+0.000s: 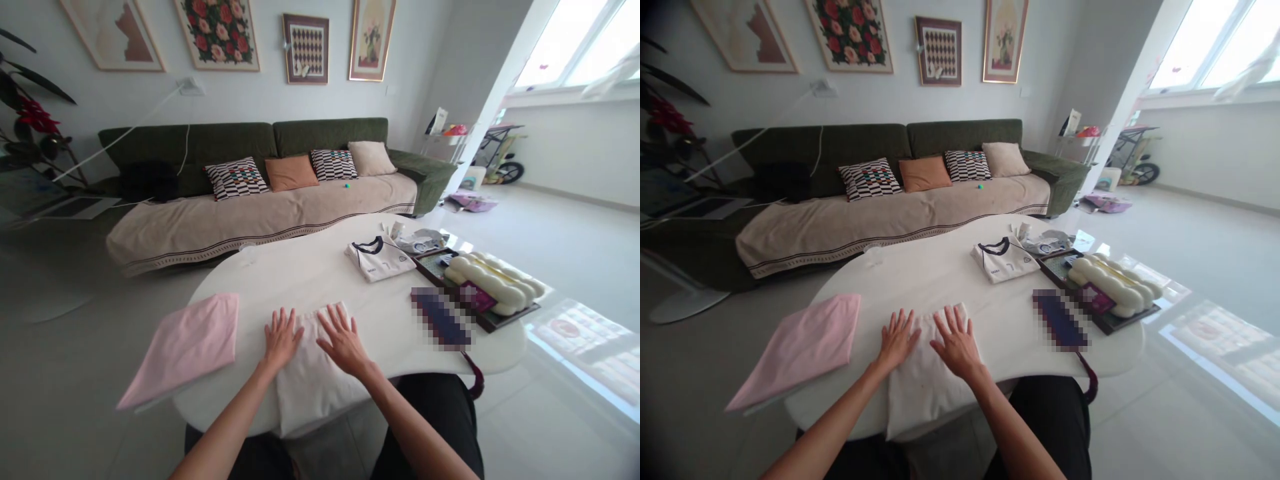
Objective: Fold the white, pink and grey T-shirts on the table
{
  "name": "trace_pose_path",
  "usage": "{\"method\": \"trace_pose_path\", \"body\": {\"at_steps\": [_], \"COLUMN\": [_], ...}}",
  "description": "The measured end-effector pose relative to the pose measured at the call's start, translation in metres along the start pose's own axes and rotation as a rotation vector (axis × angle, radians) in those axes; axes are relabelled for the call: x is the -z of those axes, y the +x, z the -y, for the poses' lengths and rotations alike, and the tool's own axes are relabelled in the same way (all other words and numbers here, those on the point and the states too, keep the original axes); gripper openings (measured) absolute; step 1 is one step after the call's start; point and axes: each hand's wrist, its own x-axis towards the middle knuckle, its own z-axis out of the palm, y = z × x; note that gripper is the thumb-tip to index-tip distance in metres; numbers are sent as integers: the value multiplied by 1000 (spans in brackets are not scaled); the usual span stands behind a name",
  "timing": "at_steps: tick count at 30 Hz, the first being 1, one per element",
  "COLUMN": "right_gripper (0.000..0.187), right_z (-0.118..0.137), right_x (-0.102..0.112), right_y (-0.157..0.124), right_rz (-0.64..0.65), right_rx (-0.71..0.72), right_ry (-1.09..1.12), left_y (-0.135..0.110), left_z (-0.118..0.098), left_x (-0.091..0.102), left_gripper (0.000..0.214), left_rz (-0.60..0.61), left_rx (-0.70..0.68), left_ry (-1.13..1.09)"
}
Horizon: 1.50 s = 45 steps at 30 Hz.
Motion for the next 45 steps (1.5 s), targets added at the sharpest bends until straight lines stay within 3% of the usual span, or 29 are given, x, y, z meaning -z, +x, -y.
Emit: {"method": "trace_pose_path", "body": {"at_steps": [7, 11, 13, 17, 19, 21, 24, 27, 30, 33, 36, 38, 40, 42, 45], "right_gripper": [56, 82, 85, 72, 71, 69, 69, 66, 51, 39, 44, 50, 54, 57, 54], "right_z": [11, 29, 35, 32, 27, 24, 24, 28, 32, 31, 23, 14, 4, -6, -21], "right_x": [-20, -36, -52, -72, -65, -47, -4, 41, 68, 69, 50, 30, 9, -10, -29], "right_y": [-38, -70, -86, -102, -101, -98, -92, -82, -65, -44, -28, -29, -43, -69, -115], "right_rz": [10, 8, -20, -165, -130, 15, 251, 286, 241, 178, -4, -152, -248, -269, -134], "right_rx": [-3, 237, 316, 185, 163, 200, 213, 196, 192, 48, -205, -354, -464, -533, -585], "right_ry": [107, 98, 59, -32, -14, 57, 270, 614, 993, 1388, 1731, 1817, 1801, 1762, 1685], "left_y": [1, 1, 1, -2, -6, -12, -25, -35, -29, -6, 25, 44, 56, 59, 47], "left_z": [14, 20, 25, 33, 37, 39, 47, 60, 75, 71, 36, 2, -29, -49, -48], "left_x": [-17, -4, 2, 15, 24, 35, 51, 59, 66, 86, 113, 120, 113, 93, 50], "left_gripper": [54, 42, 38, 37, 39, 40, 42, 39, 34, 28, 38, 45, 49, 49, 42], "left_rz": [-28, -52, -59, 79, 225, 377, 574, 653, 562, 401, 274, 247, 212, 156, 3], "left_rx": [-4, -83, -111, -26, 57, 156, 296, 372, 368, 355, 225, 114, 94, 101, 120], "left_ry": [-9, -66, -125, -375, -578, -808, -1087, -1250, -1441, -1615, -1760, -1769, -1622, -1405, -1123]}}
